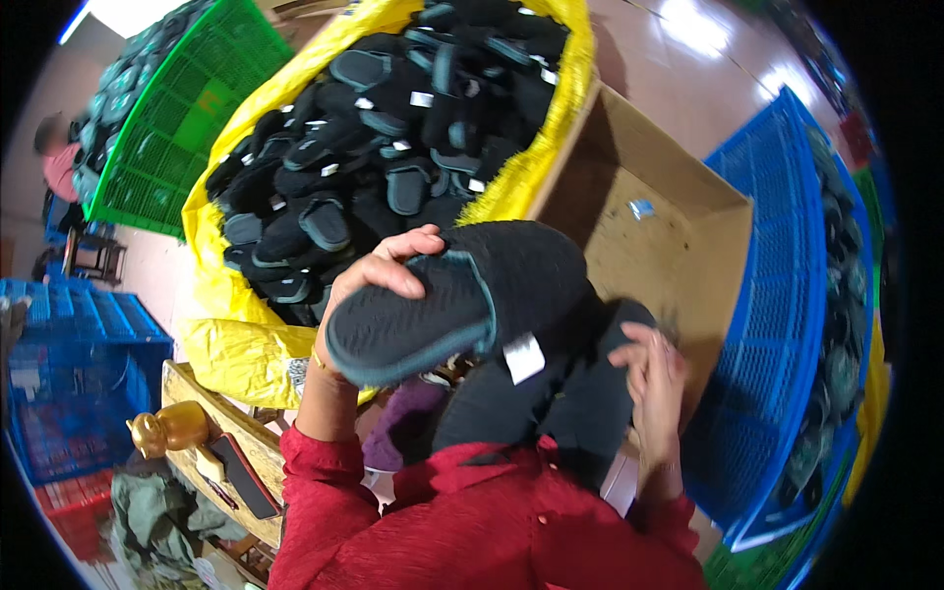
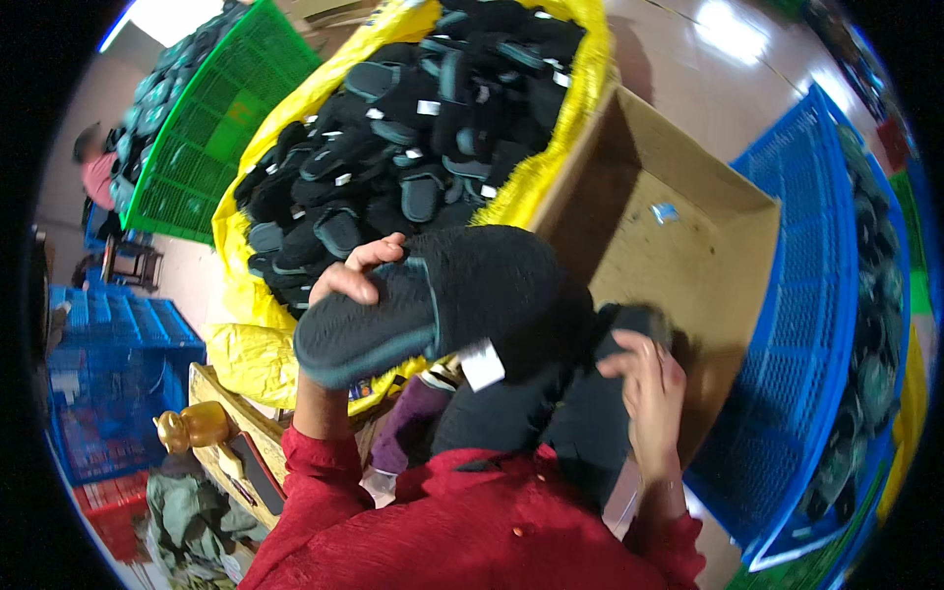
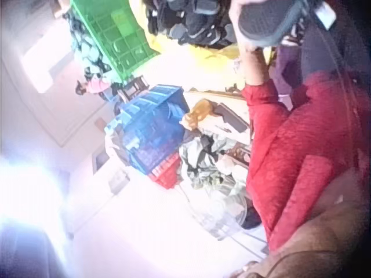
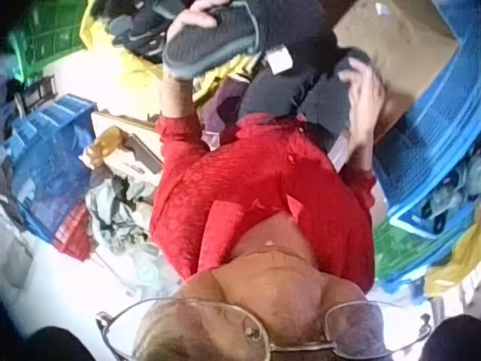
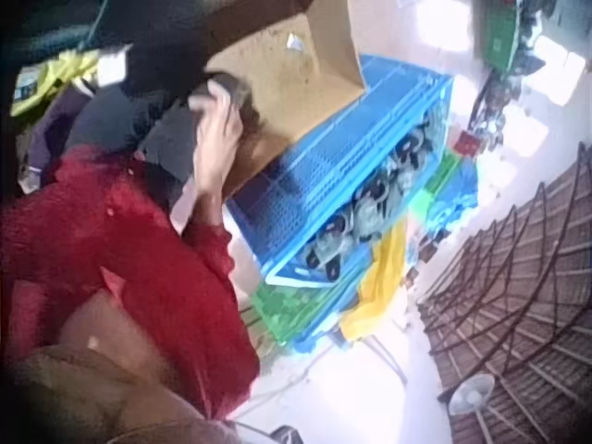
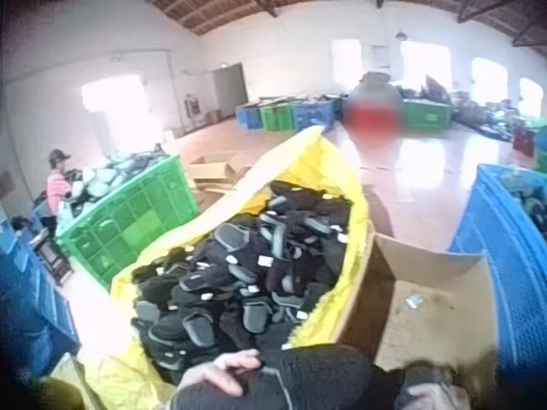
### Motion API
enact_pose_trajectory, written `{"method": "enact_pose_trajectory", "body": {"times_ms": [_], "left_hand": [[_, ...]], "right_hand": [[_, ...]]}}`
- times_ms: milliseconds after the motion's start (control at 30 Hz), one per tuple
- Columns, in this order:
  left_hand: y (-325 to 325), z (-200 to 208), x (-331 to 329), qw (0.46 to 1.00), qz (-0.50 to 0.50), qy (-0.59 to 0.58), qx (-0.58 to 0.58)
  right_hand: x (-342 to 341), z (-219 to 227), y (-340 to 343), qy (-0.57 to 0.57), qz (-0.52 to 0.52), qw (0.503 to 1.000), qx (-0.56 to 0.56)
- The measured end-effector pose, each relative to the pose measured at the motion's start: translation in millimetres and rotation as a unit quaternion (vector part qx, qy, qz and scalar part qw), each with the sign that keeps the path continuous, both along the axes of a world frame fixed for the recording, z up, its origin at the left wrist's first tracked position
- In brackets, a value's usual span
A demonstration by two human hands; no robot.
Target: The person trims excess fabric from black slippers using scissors. They pick up each slipper from a yellow sack, cut the edges, and place the finished slippers into a blue crate.
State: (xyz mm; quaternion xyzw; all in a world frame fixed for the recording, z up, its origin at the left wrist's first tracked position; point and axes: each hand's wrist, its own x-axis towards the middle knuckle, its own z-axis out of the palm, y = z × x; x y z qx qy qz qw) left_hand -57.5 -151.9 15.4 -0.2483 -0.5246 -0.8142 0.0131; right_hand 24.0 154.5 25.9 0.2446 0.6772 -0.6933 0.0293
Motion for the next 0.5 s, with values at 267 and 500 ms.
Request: {"method": "enact_pose_trajectory", "body": {"times_ms": [267,500], "left_hand": [[59,20,39,0.95,-0.262,0.114,-0.123],[55,24,48,0.92,-0.244,-0.132,-0.276]], "right_hand": [[30,-9,29,-0.104,0.027,0.961,-0.255],[95,-54,30,-0.032,0.055,0.968,-0.243]]}}
